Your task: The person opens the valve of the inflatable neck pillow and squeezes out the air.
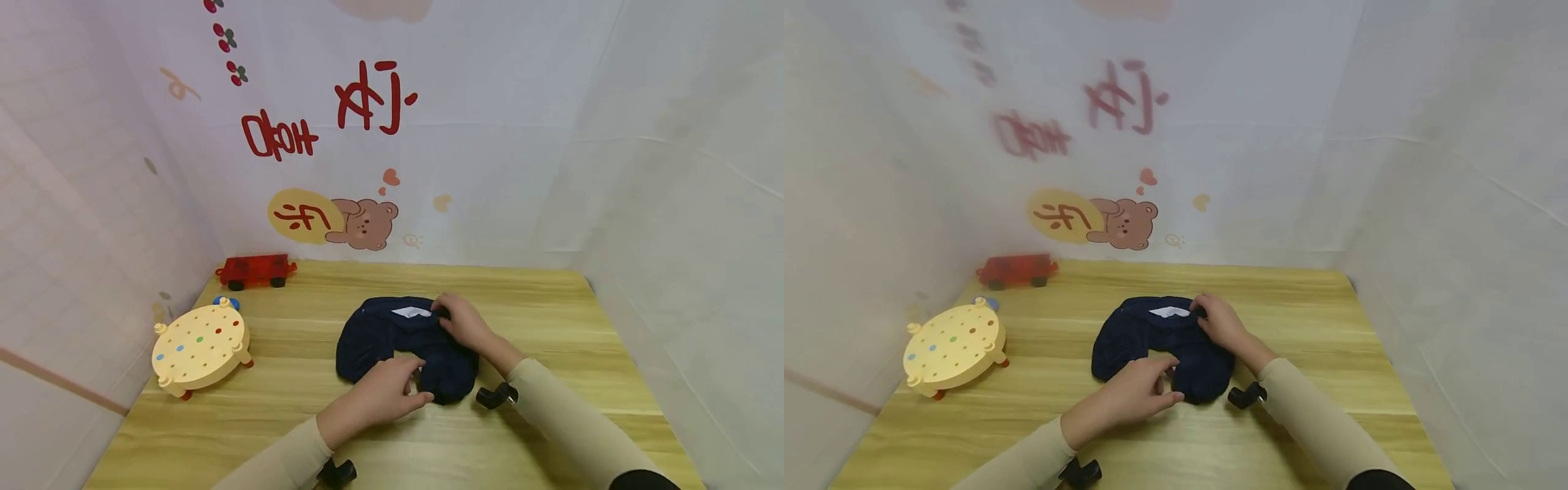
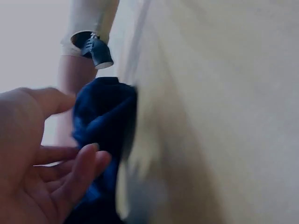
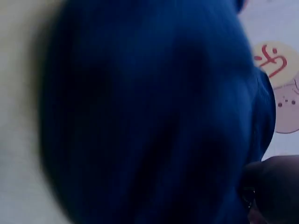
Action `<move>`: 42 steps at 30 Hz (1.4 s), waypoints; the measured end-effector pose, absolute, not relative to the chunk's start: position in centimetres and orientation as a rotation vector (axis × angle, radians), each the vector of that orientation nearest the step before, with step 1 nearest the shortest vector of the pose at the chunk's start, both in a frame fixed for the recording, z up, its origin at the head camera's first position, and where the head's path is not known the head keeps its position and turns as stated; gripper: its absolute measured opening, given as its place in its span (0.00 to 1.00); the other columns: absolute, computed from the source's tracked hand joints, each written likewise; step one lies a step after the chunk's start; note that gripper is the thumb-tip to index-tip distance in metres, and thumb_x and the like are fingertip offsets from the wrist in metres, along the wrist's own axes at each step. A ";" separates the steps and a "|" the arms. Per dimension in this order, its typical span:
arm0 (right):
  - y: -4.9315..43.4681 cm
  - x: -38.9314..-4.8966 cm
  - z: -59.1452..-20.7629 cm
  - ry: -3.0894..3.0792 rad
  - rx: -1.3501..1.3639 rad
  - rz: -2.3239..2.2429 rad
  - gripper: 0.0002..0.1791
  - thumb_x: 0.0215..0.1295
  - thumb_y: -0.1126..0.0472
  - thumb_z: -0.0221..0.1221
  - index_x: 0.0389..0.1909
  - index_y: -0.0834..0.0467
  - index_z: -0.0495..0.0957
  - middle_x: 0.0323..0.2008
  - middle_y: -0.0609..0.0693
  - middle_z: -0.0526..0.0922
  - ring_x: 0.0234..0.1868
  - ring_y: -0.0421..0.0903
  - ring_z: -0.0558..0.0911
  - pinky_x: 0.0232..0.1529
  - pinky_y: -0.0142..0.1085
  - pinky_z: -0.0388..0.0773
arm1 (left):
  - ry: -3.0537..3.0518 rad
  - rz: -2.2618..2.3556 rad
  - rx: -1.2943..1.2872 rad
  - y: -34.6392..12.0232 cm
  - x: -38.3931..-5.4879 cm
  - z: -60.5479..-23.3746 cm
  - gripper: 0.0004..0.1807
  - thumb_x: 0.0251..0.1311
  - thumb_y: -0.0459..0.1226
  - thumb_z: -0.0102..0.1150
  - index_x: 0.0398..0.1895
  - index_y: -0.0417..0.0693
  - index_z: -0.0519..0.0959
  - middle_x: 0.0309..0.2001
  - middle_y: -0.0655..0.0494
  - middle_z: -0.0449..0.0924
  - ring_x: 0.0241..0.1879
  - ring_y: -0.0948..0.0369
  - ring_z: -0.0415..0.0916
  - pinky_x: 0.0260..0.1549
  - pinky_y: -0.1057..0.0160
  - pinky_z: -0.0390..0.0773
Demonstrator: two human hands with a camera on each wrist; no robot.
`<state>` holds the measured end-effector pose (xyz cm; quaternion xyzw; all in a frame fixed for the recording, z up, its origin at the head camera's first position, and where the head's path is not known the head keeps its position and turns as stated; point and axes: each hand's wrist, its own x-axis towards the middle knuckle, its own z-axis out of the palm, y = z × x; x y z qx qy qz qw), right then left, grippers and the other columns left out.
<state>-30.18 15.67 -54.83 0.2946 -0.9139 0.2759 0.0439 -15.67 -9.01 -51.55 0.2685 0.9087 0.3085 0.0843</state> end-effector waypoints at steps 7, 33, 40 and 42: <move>16.7 -24.3 -52.3 -2.658 0.764 0.992 0.12 0.71 0.62 0.75 0.51 0.60 0.86 0.46 0.53 0.86 0.49 0.53 0.86 0.51 0.53 0.85 | 3.015 0.906 0.767 -13.3 -16.6 -50.0 0.14 0.69 0.47 0.77 0.51 0.54 0.87 0.49 0.62 0.83 0.48 0.63 0.79 0.49 0.56 0.84; 22.8 -21.1 -52.2 -2.760 1.086 0.432 0.19 0.53 0.82 0.69 0.39 0.57 0.86 0.38 0.47 0.83 0.38 0.48 0.79 0.41 0.42 0.82 | 3.043 0.695 0.930 -23.0 -19.3 -51.0 0.17 0.62 0.23 0.70 0.50 0.50 0.87 0.47 0.57 0.82 0.46 0.56 0.83 0.49 0.50 0.86; 23.2 -21.5 -50.8 -2.784 1.146 0.846 0.10 0.71 0.63 0.74 0.50 0.52 0.87 0.48 0.42 0.85 0.51 0.45 0.83 0.52 0.50 0.84 | 3.027 1.076 0.359 -22.6 -17.9 -51.3 0.09 0.68 0.35 0.74 0.34 0.53 0.81 0.36 0.59 0.76 0.37 0.61 0.74 0.40 0.58 0.78; 22.8 -22.1 -50.7 -2.745 1.112 0.943 0.09 0.74 0.61 0.73 0.51 0.52 0.87 0.48 0.41 0.85 0.51 0.45 0.84 0.52 0.49 0.84 | 3.050 1.088 0.289 -22.3 -17.5 -51.3 0.14 0.67 0.37 0.76 0.28 0.56 0.79 0.30 0.61 0.74 0.31 0.63 0.72 0.34 0.60 0.74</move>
